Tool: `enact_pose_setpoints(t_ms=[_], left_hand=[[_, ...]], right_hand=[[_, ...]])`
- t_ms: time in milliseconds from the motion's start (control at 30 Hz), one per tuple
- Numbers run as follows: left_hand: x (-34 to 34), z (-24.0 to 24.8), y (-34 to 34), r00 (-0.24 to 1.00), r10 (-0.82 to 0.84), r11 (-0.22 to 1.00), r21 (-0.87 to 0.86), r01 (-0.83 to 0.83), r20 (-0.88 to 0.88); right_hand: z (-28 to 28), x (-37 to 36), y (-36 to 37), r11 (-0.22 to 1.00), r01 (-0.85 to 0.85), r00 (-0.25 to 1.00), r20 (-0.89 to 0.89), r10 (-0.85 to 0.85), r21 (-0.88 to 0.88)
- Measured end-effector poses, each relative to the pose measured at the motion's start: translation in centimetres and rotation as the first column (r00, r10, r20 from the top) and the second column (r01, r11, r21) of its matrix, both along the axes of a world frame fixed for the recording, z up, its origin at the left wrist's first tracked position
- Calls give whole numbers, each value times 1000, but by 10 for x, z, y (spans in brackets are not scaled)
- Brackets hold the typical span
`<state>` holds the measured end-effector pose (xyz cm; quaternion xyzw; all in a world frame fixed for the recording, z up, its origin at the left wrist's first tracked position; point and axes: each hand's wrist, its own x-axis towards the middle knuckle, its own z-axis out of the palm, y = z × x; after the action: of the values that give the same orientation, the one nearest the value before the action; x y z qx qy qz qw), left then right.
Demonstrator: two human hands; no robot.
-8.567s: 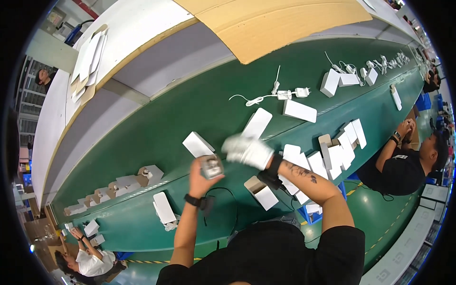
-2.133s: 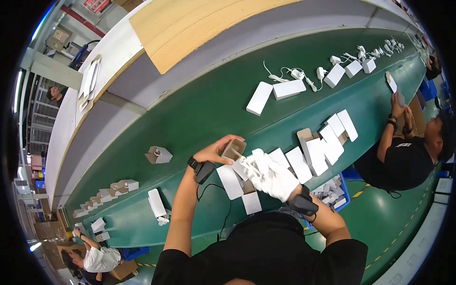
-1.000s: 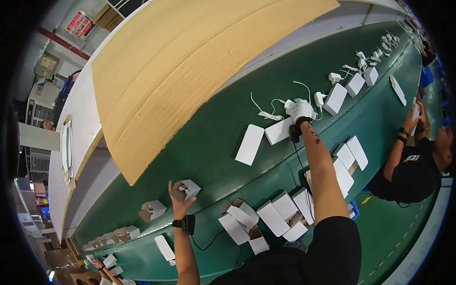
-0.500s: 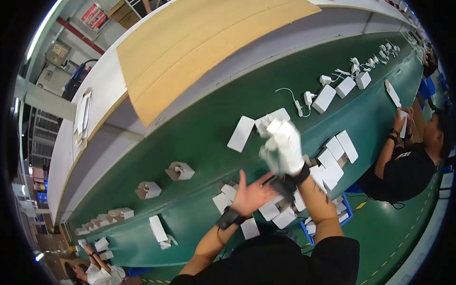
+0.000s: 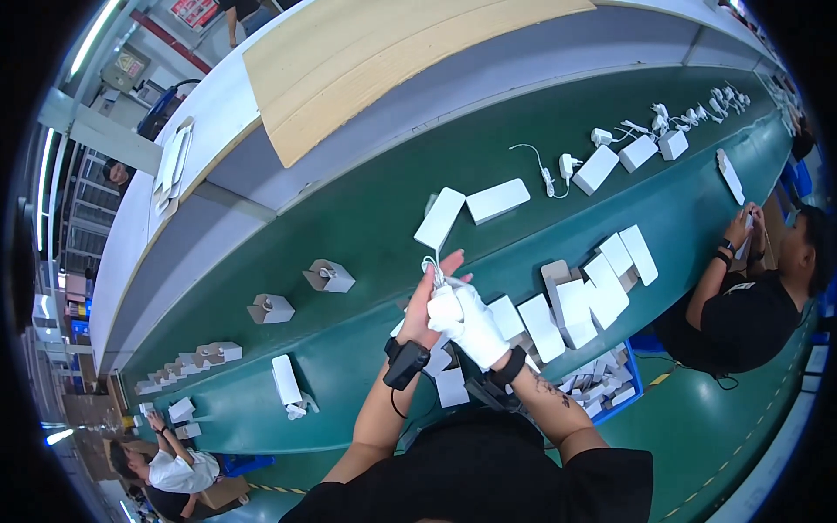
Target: The person packages power adapters by hand, picking up an adapter and a cardboard box, placing the adapter inside the box, and setting the box back onto the conveyor belt.
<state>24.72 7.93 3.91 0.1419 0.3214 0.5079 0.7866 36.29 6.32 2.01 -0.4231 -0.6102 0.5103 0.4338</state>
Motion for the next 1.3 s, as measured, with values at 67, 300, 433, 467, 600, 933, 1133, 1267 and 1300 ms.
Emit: enact_pose_setpoints(t_ms=[67, 300, 433, 467, 600, 933, 1133, 1267, 1300], left_hand=[[1, -14, 7, 989, 41, 999, -25, -45, -140], [-35, -130, 84, 285, 204, 967, 239, 93, -936], [-46, -152, 137, -324, -40, 965, -120, 233, -945], [-54, -157, 143, -474, -89, 952, -215, 219, -876], [-132, -168, 125, 664, 59, 901, 326, 286, -746], [-110, -19, 36, 713, -229, 793, 298, 531, -662], [-101, 10, 19, 495, -235, 717, 194, 669, -836], [-96, 7, 13, 414, -80, 677, 255, 690, -907], [-94, 4, 11, 417, -88, 673, 254, 694, -905]], right_hand=[[-7, -3, 5, 988, -4, 999, -46, -4, -157], [34, 22, 9, 803, -225, 832, -538, -136, -551], [74, 35, 8, 571, -474, 640, -708, -300, -670], [79, 37, 9, 573, -475, 641, -709, -295, -668], [100, 38, 2, 404, -787, 223, -825, -520, -467], [96, 28, -5, 354, -715, 424, -777, -465, -602], [57, 41, 33, 702, -473, 864, -434, 253, -532], [55, 40, 70, 822, -540, 800, 194, 568, -180], [55, 38, 71, 776, -614, 729, 275, 627, -141]])
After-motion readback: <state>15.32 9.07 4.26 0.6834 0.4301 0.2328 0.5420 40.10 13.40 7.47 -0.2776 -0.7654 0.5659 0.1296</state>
